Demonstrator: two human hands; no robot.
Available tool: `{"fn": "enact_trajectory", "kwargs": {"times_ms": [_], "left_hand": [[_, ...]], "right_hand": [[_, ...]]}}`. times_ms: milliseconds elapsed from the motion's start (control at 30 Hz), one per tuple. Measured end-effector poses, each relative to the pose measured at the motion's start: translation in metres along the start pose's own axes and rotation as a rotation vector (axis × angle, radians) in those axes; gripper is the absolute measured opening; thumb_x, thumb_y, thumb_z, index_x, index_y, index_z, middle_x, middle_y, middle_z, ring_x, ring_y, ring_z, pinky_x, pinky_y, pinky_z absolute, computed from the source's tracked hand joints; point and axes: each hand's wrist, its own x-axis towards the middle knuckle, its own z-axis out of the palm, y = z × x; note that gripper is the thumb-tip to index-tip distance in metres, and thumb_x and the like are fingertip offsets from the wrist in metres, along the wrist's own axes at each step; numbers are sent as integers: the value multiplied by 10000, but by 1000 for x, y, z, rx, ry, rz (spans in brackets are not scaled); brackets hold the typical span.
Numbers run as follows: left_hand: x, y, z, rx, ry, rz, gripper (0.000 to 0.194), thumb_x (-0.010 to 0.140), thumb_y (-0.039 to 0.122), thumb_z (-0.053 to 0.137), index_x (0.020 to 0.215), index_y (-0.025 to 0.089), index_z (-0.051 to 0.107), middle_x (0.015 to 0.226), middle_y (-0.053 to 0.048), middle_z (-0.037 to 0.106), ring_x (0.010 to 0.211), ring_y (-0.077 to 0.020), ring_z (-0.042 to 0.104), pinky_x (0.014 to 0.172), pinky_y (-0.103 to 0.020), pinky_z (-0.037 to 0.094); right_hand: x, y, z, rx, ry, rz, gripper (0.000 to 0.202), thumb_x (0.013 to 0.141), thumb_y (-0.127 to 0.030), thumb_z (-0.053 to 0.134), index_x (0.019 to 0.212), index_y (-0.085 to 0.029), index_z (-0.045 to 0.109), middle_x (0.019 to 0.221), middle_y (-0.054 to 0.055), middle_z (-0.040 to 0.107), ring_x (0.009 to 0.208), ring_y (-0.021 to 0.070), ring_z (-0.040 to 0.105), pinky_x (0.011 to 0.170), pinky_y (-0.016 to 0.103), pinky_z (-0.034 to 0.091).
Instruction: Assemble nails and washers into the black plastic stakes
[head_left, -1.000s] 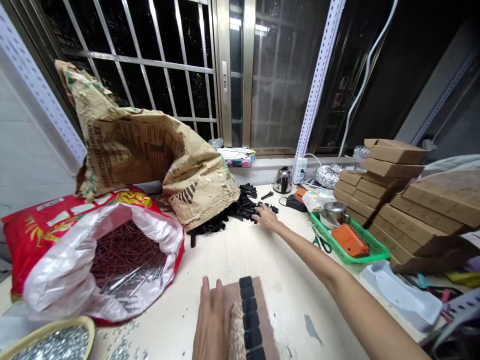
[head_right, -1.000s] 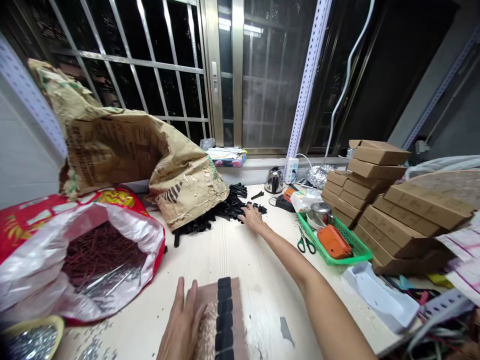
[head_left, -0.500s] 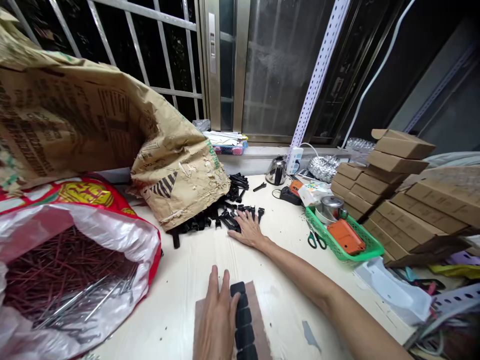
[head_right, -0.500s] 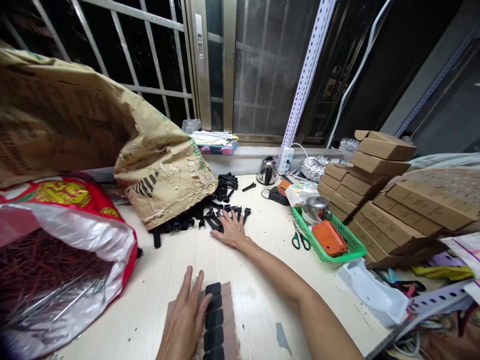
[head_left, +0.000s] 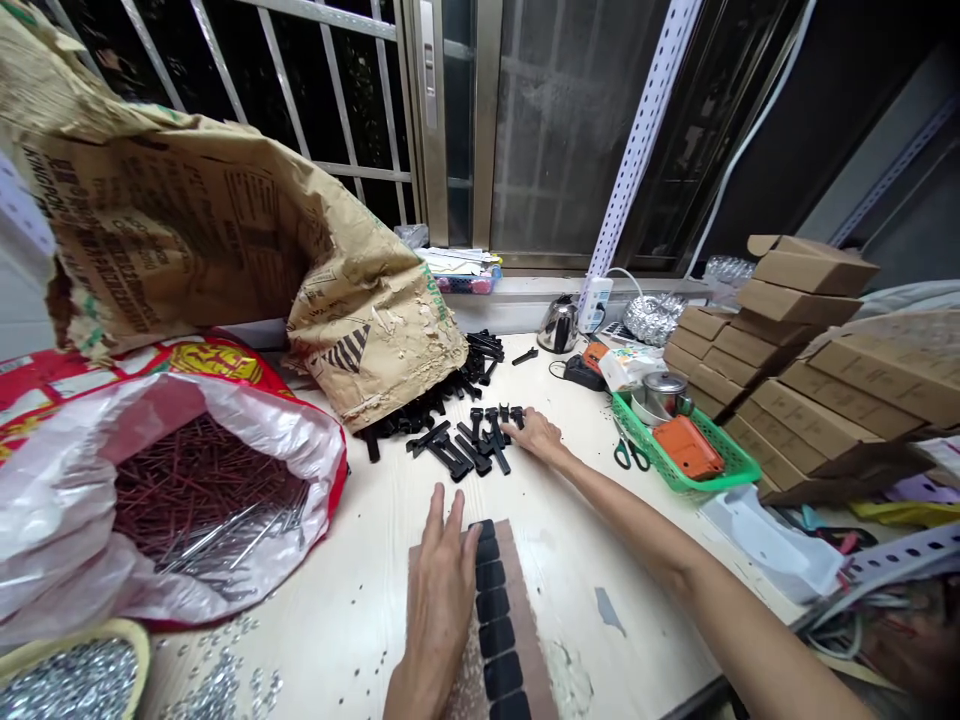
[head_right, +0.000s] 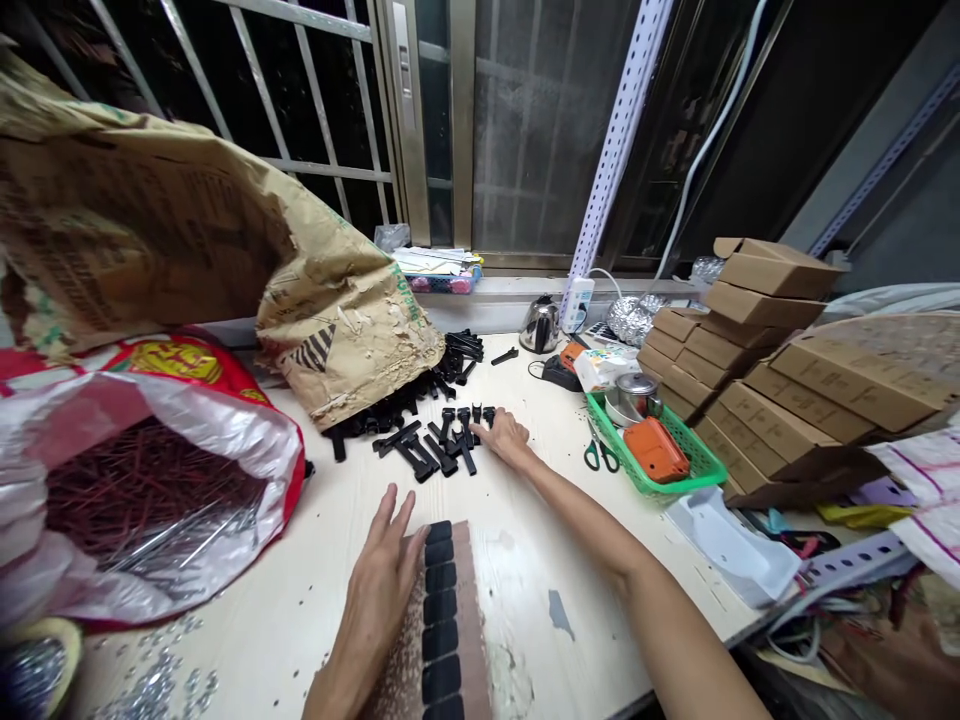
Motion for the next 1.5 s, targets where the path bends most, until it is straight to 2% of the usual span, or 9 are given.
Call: {"fn": "enact_trajectory", "kwargs": {"times_ms": [333, 533, 700, 800, 900, 1000, 1267, 1400, 1500], "left_hand": [[-1, 18, -18, -367, 26, -259, 367, 790, 342, 604, 1126, 201, 650, 1260, -88, 595, 1156, -259, 551, 998, -372, 423], [5, 15, -22, -750, 35, -523, 401, 773, 300, 662, 1152, 176, 621, 1189, -126, 637, 1027, -248, 637, 934, -380, 473], [18, 19, -12, -1146, -103, -659, 443, 765, 331, 682, 1148, 129, 588, 1164, -167, 640, 1024, -249, 639, 902, -364, 496], [24, 14, -5, -1266, -152, -669, 332, 773, 300, 672, 1050, 125, 615, 1061, -146, 681, 955, -249, 661, 813, -359, 539], [29, 1, -3, -1309, -72, -753, 221, 808, 221, 625, 1014, 150, 586, 1034, -136, 686, 866, -224, 682, 719, -368, 565], [33, -10, 0, -1383, -143, -789, 195, 836, 188, 581, 1028, 157, 562, 1038, -136, 679, 853, -214, 684, 724, -383, 566], [36, -18, -1, -1378, -28, -795, 217, 760, 23, 590, 945, 136, 590, 722, -18, 646, 647, -134, 647, 729, -403, 582], [37, -19, -5, -1370, -19, -741, 285, 761, 11, 587, 1018, 133, 603, 600, 24, 586, 567, -97, 612, 782, -393, 575], [38, -20, -5, -1354, -13, -751, 247, 763, 43, 617, 997, 119, 601, 786, -68, 684, 722, -163, 683, 774, -351, 574]], "right_hand": [[10, -20, -13, -50, -67, 20, 249, 759, -254, 601, 954, -116, 668, 1080, 177, 653, 1032, 283, 607, 800, 326, 441], [-21, -29, -37, 61, -35, 18, 366, 809, -371, 529, 1067, -132, 631, 979, 134, 677, 919, 260, 636, 699, 312, 455], [-94, -39, -21, 337, -122, -427, 498, 769, -520, 578, 1160, -211, 577, 912, 35, 662, 770, 168, 619, 618, 250, 446], [-105, -37, -11, 441, -312, -676, 524, 705, -467, 674, 1147, -197, 588, 936, 37, 646, 760, 159, 606, 631, 249, 457], [-88, -29, -5, 394, -262, -549, 414, 811, -409, 579, 1144, -163, 579, 952, 51, 636, 766, 148, 600, 670, 255, 464], [-76, -26, 2, 258, -145, -478, 279, 830, -318, 552, 1066, -185, 620, 910, 47, 628, 844, 172, 590, 756, 278, 447], [-63, -25, 21, 15, 53, -209, 337, 864, -261, 489, 1196, -205, 500, 1118, 117, 567, 924, 242, 605, 736, 318, 430], [-53, -20, 15, 53, 34, -212, 350, 864, -197, 451, 1211, -158, 467, 991, 104, 628, 882, 221, 614, 754, 310, 430], [-72, -27, 7, 184, 66, -295, 377, 894, -251, 413, 1259, -156, 413, 894, 54, 640, 799, 169, 613, 743, 275, 443]]}}
